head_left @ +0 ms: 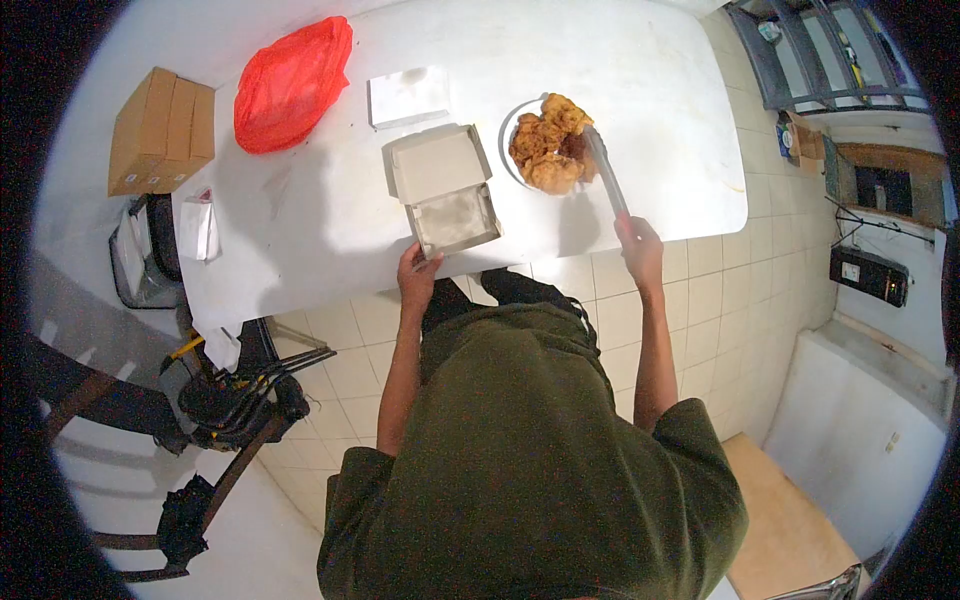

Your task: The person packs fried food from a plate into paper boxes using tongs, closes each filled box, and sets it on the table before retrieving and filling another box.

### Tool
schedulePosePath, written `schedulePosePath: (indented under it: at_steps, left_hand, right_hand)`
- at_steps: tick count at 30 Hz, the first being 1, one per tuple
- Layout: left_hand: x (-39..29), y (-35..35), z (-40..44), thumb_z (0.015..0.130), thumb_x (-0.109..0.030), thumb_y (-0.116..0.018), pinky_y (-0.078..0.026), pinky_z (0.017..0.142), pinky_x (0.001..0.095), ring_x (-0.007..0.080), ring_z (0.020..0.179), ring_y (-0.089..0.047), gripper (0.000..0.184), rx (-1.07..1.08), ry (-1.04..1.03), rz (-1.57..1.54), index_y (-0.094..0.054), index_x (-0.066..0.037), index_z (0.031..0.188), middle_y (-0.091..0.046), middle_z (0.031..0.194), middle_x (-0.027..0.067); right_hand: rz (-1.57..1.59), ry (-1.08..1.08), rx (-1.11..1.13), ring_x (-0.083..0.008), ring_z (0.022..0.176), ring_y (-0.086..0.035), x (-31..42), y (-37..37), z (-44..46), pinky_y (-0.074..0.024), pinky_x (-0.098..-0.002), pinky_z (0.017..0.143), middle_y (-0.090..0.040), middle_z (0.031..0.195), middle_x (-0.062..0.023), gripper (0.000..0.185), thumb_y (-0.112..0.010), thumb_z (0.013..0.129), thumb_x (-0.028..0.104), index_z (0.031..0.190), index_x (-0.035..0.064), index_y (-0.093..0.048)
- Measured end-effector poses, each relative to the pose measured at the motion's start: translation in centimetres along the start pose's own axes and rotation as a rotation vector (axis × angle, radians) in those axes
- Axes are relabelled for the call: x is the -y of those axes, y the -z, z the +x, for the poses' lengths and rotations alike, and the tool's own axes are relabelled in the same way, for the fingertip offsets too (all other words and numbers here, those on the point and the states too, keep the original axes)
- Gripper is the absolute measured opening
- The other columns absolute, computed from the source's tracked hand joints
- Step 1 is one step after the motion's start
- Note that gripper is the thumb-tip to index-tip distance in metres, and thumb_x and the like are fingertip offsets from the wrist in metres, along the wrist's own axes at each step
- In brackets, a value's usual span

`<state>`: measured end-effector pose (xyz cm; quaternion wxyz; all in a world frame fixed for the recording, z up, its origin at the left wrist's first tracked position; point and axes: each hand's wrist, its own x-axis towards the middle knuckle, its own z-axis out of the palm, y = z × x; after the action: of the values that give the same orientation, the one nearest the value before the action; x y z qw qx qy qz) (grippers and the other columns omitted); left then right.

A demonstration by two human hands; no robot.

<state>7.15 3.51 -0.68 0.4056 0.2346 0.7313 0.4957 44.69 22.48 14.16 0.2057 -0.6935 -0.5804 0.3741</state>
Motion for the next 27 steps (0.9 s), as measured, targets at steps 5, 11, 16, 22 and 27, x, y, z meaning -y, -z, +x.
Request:
schedulePosePath:
  at_steps: [5,11,16,22,27]
  left_hand:
    - [0.2,0.3,0.3,0.081,-0.020,-0.083,-0.055,0.085,0.0356,0.0213,0.099,-0.062,0.050,-0.013,-0.052,0.217,-0.062,-0.001,0.122,-0.062,0.112,0.0121]
    - [-0.6,0.4,0.0,0.082,-0.022,-0.082,-0.053,0.086,0.0362,0.0228,0.098,-0.062,0.048,-0.009,-0.083,0.234,-0.064,-0.002,0.121,-0.062,0.111,0.0127]
    - [-0.4,0.3,0.1,0.082,-0.023,-0.081,-0.053,0.086,0.0365,0.0229,0.096,-0.063,0.045,-0.022,-0.094,0.212,-0.064,-0.003,0.119,-0.062,0.109,0.0126]
    - [-0.4,0.3,0.3,0.082,-0.024,-0.081,-0.052,0.085,0.0358,0.0212,0.094,-0.063,0.045,-0.028,-0.097,0.244,-0.064,-0.001,0.118,-0.063,0.106,0.0120]
    - [1.0,0.3,1.0,0.080,-0.024,-0.083,-0.052,0.084,0.0362,0.0223,0.093,-0.062,0.046,-0.001,-0.085,0.132,-0.065,-0.001,0.116,-0.063,0.103,0.0121]
  right_hand:
    - [0.089,-0.008,0.044,-0.0121,0.056,-0.058,-0.9,0.3,0.0,-0.0486,-0.0292,0.051,-0.066,0.076,-0.0091,0.047,-0.072,0.089,0.040,0.105,-0.0043,-0.068]
    - [0.111,-0.050,0.116,-0.0115,0.056,-0.057,-1.2,1.1,-0.4,-0.0475,-0.0277,0.051,-0.065,0.076,-0.0071,0.047,-0.074,0.088,0.040,0.104,-0.0040,-0.068]
    - [0.084,-0.064,0.152,-0.0101,0.056,-0.056,-0.1,1.7,-0.6,-0.0449,-0.0262,0.050,-0.064,0.075,-0.0049,0.045,-0.074,0.088,0.040,0.103,-0.0021,-0.069]
    - [0.088,-0.145,0.182,-0.0080,0.055,-0.055,0.4,2.7,-0.2,-0.0413,-0.0236,0.047,-0.065,0.077,-0.0045,0.042,-0.074,0.088,0.040,0.100,0.0004,-0.068]
    - [0.252,-0.211,0.190,-0.0056,0.053,-0.052,0.0,2.8,0.0,-0.0379,-0.0204,0.043,-0.065,0.077,-0.0029,0.039,-0.074,0.088,0.039,0.102,0.0032,-0.067]
